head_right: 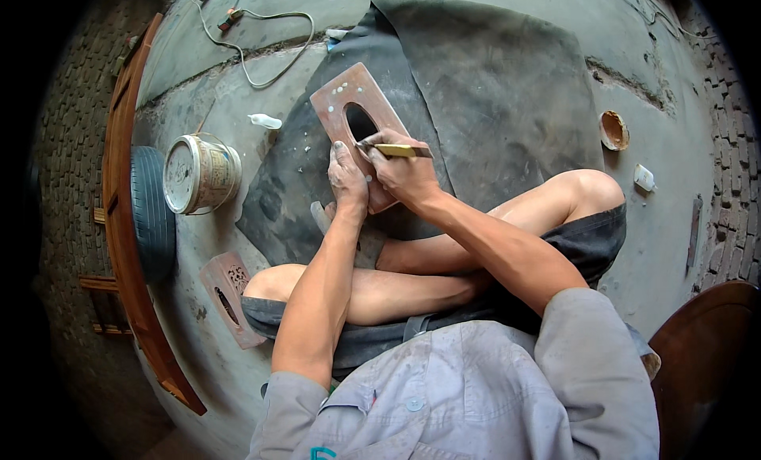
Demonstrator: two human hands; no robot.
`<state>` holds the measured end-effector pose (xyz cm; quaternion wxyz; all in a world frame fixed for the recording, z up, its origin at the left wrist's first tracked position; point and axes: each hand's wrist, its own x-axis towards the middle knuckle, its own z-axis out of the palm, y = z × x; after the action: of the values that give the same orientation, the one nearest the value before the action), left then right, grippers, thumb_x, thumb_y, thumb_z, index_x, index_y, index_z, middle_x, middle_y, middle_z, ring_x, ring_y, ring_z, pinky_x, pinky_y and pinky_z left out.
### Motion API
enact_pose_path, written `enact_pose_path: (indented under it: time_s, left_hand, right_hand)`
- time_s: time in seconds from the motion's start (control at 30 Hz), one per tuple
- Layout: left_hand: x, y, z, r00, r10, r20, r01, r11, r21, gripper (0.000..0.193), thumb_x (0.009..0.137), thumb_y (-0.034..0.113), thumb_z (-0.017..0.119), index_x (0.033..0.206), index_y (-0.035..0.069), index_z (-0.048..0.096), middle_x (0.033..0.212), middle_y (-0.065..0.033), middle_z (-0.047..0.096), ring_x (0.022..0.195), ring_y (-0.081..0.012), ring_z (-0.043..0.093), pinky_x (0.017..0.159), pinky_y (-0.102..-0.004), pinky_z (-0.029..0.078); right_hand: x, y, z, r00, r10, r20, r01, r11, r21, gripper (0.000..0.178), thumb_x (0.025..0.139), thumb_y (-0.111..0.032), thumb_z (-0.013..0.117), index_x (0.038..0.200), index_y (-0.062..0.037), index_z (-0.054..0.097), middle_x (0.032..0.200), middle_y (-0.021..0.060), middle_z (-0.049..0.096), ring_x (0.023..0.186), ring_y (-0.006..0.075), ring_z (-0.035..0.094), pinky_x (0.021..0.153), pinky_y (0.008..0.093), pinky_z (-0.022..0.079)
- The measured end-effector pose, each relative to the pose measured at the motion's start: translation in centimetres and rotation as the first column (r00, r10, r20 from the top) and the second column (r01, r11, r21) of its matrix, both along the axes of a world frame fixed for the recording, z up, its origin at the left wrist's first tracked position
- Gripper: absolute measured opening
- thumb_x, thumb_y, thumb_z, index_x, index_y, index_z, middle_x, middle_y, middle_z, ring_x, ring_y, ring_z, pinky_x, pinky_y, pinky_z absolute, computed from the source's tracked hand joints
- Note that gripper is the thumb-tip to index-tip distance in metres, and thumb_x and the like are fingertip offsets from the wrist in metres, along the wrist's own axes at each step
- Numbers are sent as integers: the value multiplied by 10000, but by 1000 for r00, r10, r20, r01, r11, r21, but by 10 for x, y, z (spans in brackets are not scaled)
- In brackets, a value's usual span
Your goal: The person sits cross-legged on the ground and carves a decorative pattern into a rectangular wooden block. They use a small knife to cut out sections of the wood, periodically wiping the surface with a cloth to remove debris. The person also applies a white substance from a small bottle to the carved areas and smooths it with their finger.
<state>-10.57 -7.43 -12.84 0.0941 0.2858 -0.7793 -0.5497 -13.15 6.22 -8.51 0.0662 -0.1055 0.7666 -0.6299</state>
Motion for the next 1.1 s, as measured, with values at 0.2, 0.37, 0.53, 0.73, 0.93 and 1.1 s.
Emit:
enact_pose_path:
  time_s: [0.2, 0.37, 0.53, 0.73, 0.93, 1.1]
  left_hand:
    - [0, -6, -18, 999, 6, -53, -8, 999, -35, 642, 1164, 434, 332, 1527, -73, 487, 1369, -337, 652, 1256, -472, 642, 1066, -464, 497]
    - [-1, -3, -13, 998, -5, -66, 6, 1000, 14, 650, 1154, 447, 348, 1550, -54, 470, 1379, -330, 651, 1265, -464, 648, 1054, -470, 507]
    - [-1, -4, -15, 991, 0, -131, -5, 999, -33, 641, 1146, 470, 346, 1501, -29, 533, 1329, -296, 689, 1229, -432, 671, 1027, -468, 506]
    - [-3, 1, -6, 992, -4, -125, 5, 1000, 5, 647, 1148, 474, 345, 1534, -22, 499, 1351, -304, 676, 1247, -452, 658, 1035, -478, 504]
    - [0, -5, -9, 997, -8, -71, 9, 1000, 15, 668, 1147, 489, 342, 1560, -20, 468, 1366, -320, 661, 1278, -483, 632, 1049, -494, 496]
    - [-5, 0, -6, 997, -27, -79, 29, 999, 29, 702, 1141, 514, 334, 1557, -37, 460, 1398, -337, 631, 1305, -496, 606, 1064, -499, 482]
  right_hand:
    - [-7, -18, -5, 998, -64, -2, 64, 996, -55, 147, 975, -100, 695, 1084, -31, 765, 877, 122, 767, 766, 169, 705, 697, 331, 561]
    - [-1, -28, -1, 988, -148, -50, 146, 989, -31, 159, 970, -133, 699, 1077, -29, 753, 940, 157, 782, 829, 206, 759, 741, 361, 572]
    - [-24, -53, -1, 952, -244, -182, 241, 970, -41, 131, 941, -116, 720, 1036, -26, 729, 901, 205, 763, 808, 375, 763, 697, 396, 584]
    - [-30, -58, -15, 945, -261, -198, 252, 965, -72, 107, 932, -96, 703, 1022, -41, 724, 902, 217, 753, 843, 403, 749, 728, 445, 583]
    - [-24, -57, -23, 940, -219, -260, 206, 975, -77, 115, 926, -86, 692, 1029, -44, 724, 897, 224, 749, 850, 422, 739, 741, 468, 577]
    - [-30, -49, -13, 973, -176, -149, 162, 982, -102, 110, 950, -97, 694, 1036, -37, 727, 905, 236, 746, 853, 393, 754, 701, 410, 578]
